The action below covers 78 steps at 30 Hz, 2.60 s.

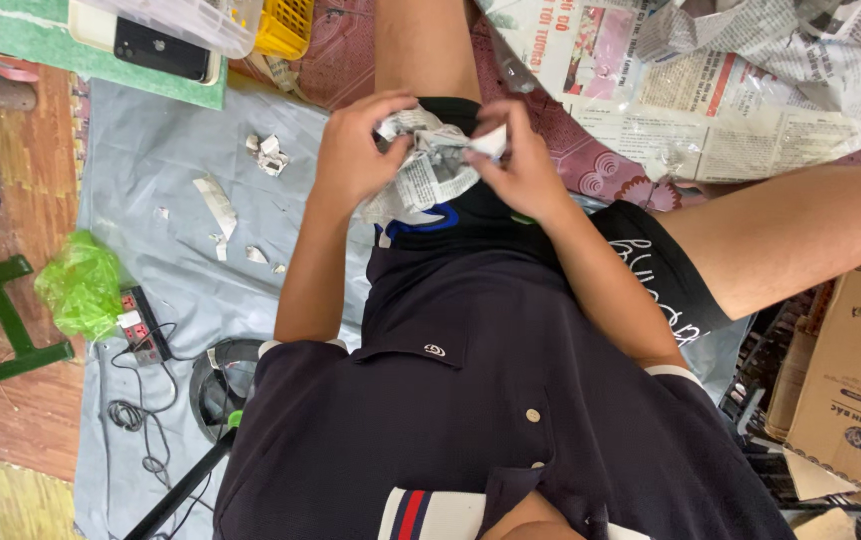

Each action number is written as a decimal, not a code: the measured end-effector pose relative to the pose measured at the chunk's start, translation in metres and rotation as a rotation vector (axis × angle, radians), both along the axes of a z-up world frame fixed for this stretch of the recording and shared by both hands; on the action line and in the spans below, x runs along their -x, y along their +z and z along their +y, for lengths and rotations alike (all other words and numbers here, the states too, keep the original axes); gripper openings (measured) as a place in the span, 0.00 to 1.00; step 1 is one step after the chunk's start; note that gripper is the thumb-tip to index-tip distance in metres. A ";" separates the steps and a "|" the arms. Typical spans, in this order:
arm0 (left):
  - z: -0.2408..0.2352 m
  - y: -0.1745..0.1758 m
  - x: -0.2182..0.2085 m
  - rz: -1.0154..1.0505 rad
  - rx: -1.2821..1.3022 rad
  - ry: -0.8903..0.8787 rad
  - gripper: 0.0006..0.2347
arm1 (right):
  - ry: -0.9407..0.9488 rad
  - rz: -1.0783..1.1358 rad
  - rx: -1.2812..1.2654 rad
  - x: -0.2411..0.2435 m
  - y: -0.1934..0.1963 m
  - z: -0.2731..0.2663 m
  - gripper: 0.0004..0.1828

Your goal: The person sits on the floor and repeatedly wraps small white objects with pieces of newspaper. They fold the paper around each object and place the wrapped item into a white plastic basket. The process is repeated for multiple items.

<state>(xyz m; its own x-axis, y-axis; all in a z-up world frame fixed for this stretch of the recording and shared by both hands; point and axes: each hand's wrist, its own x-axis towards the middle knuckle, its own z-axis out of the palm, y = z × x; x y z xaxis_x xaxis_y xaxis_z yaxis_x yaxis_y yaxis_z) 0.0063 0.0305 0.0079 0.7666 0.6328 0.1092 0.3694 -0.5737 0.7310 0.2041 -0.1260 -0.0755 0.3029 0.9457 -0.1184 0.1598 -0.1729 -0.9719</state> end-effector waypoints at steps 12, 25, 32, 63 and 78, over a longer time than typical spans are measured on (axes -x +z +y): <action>-0.009 -0.004 -0.017 0.017 -0.057 0.110 0.12 | 0.289 -0.542 -0.297 0.021 0.020 0.003 0.35; 0.007 -0.032 0.066 -0.013 -0.197 0.080 0.22 | 0.325 -0.660 -0.308 0.029 0.049 0.025 0.29; -0.017 -0.070 0.063 -0.174 -0.175 -0.061 0.23 | 0.234 -0.606 -0.245 0.030 0.043 0.030 0.20; 0.005 -0.057 -0.019 -0.108 0.249 0.023 0.19 | 0.133 -0.469 -0.475 0.017 -0.012 0.026 0.38; -0.024 -0.010 -0.120 0.050 -0.062 -0.108 0.20 | -0.175 -0.254 -0.137 -0.004 0.010 0.006 0.39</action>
